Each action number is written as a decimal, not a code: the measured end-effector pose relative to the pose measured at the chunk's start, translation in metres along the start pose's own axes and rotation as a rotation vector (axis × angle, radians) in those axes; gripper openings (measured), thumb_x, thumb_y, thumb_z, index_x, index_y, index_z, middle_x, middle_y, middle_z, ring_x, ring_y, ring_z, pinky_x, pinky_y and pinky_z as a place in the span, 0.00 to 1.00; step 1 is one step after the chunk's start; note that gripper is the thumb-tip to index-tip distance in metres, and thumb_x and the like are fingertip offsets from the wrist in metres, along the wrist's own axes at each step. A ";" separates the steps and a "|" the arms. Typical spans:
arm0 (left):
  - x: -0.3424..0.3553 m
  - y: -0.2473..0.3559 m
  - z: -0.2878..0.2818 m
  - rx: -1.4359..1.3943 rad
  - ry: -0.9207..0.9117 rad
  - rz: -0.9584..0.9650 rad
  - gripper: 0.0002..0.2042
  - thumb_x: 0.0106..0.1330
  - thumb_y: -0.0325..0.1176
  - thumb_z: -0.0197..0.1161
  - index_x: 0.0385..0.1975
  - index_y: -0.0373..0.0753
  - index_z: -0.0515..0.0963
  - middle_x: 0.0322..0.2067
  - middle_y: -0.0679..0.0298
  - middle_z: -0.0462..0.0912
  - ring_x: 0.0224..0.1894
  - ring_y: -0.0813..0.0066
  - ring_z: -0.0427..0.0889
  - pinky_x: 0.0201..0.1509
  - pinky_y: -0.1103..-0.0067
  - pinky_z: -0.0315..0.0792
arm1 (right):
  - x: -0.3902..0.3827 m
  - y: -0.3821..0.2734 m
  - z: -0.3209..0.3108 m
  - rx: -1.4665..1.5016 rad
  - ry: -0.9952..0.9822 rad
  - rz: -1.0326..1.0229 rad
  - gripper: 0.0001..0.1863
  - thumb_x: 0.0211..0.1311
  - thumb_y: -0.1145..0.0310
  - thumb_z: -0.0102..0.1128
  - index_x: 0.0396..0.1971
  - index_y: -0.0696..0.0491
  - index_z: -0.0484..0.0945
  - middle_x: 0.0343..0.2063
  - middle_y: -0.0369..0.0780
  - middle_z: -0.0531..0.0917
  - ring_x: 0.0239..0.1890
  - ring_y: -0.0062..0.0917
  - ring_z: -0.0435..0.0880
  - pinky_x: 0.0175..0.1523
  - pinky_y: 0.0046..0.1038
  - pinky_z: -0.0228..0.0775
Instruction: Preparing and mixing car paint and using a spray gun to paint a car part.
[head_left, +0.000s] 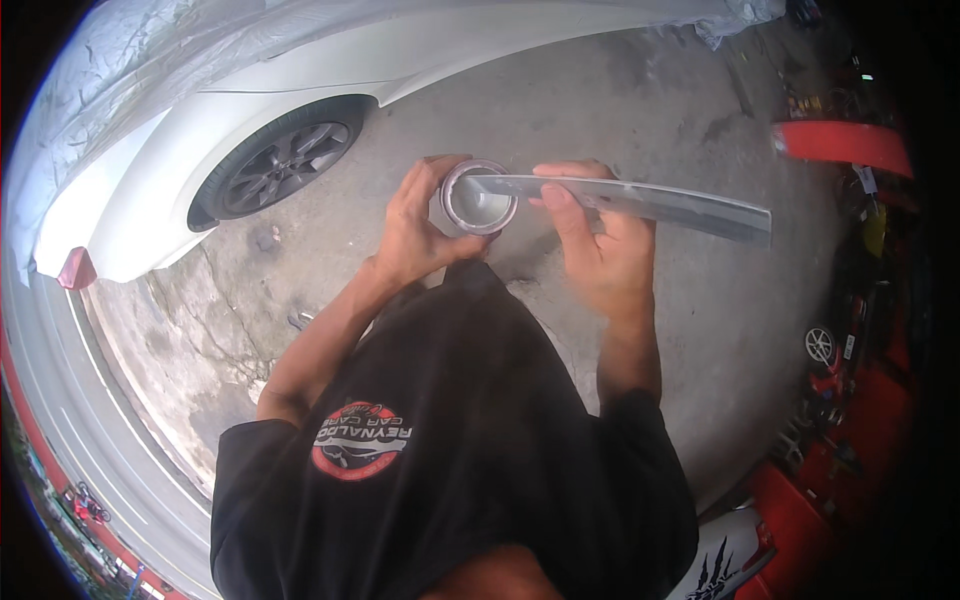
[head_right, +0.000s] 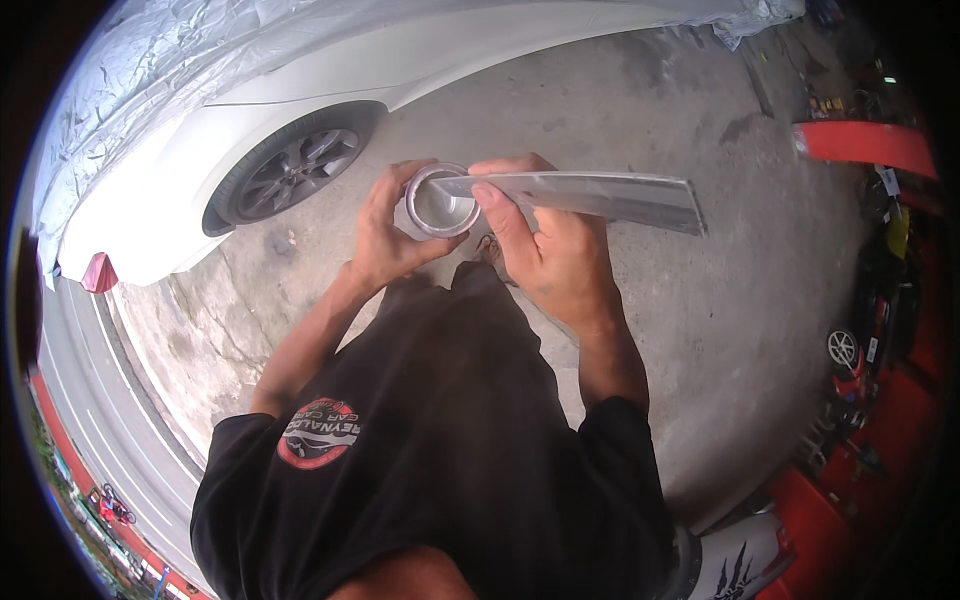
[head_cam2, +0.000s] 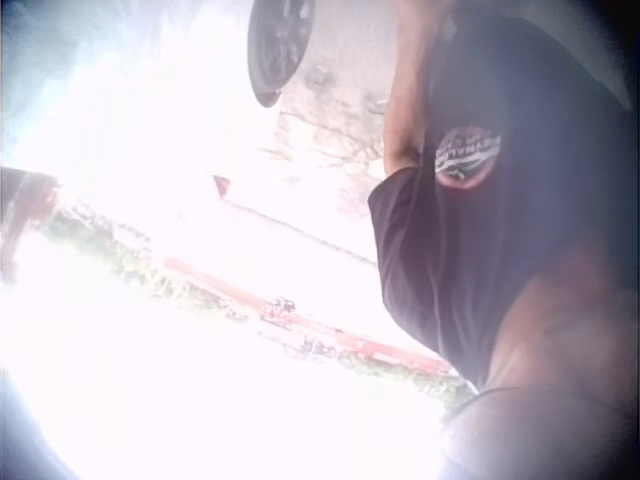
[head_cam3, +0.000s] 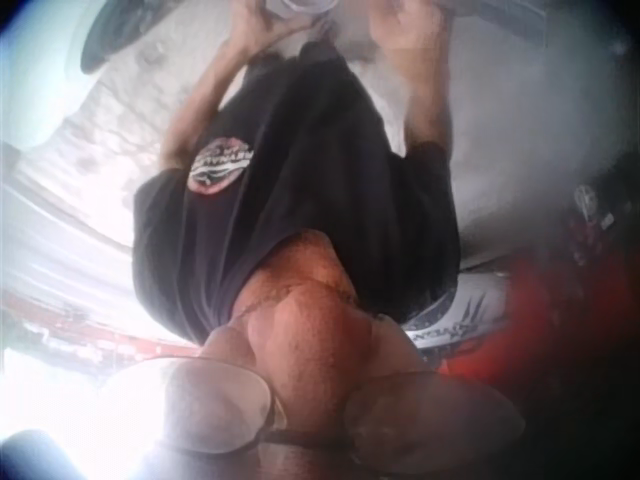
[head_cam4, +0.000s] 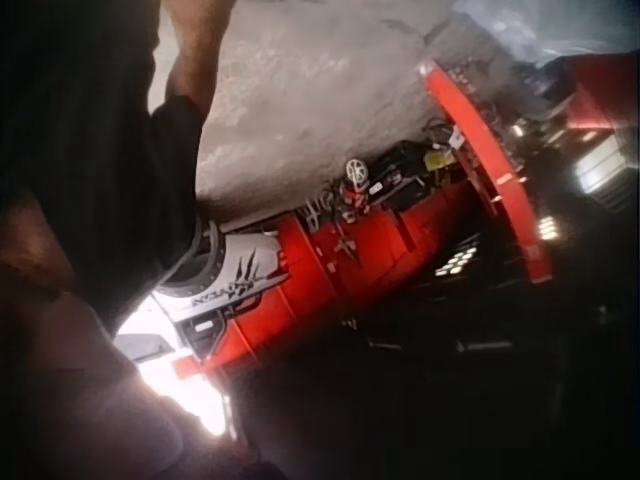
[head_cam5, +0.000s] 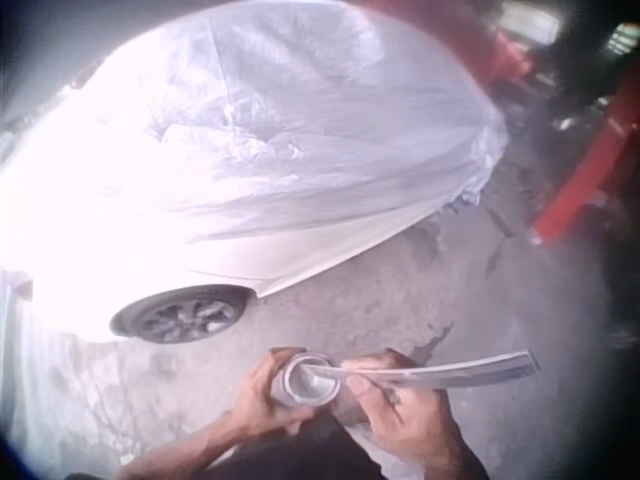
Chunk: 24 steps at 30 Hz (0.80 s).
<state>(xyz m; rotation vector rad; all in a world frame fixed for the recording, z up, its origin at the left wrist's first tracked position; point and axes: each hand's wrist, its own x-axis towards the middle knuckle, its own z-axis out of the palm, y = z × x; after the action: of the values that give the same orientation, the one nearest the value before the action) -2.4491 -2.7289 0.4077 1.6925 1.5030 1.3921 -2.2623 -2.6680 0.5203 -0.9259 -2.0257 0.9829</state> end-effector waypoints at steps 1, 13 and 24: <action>0.006 0.005 0.011 0.000 -0.014 -0.007 0.34 0.43 0.31 0.80 0.53 0.33 0.74 0.51 0.56 0.80 0.51 0.62 0.82 0.56 0.70 0.77 | -0.002 0.001 -0.019 -0.005 0.056 -0.006 0.08 0.68 0.71 0.61 0.40 0.60 0.81 0.30 0.40 0.86 0.29 0.28 0.86 0.34 0.29 0.74; 0.104 0.046 0.165 -0.108 -0.146 0.103 0.34 0.42 0.34 0.81 0.53 0.34 0.74 0.50 0.56 0.80 0.51 0.63 0.82 0.55 0.70 0.76 | -0.031 0.054 -0.195 0.161 0.591 0.048 0.13 0.73 0.68 0.56 0.42 0.64 0.78 0.27 0.44 0.88 0.32 0.21 0.85 0.41 0.20 0.72; 0.230 0.052 0.307 -0.194 -0.357 0.233 0.36 0.41 0.33 0.82 0.53 0.34 0.73 0.51 0.54 0.79 0.51 0.61 0.82 0.56 0.69 0.76 | -0.014 0.137 -0.309 -0.040 0.809 0.144 0.13 0.74 0.68 0.53 0.44 0.64 0.78 0.29 0.47 0.87 0.34 0.27 0.86 0.47 0.26 0.75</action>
<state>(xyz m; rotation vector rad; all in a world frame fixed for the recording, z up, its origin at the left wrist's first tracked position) -2.1802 -2.4504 0.4233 1.9133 0.9712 1.2171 -1.9641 -2.5098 0.5479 -1.2505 -1.3072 0.5020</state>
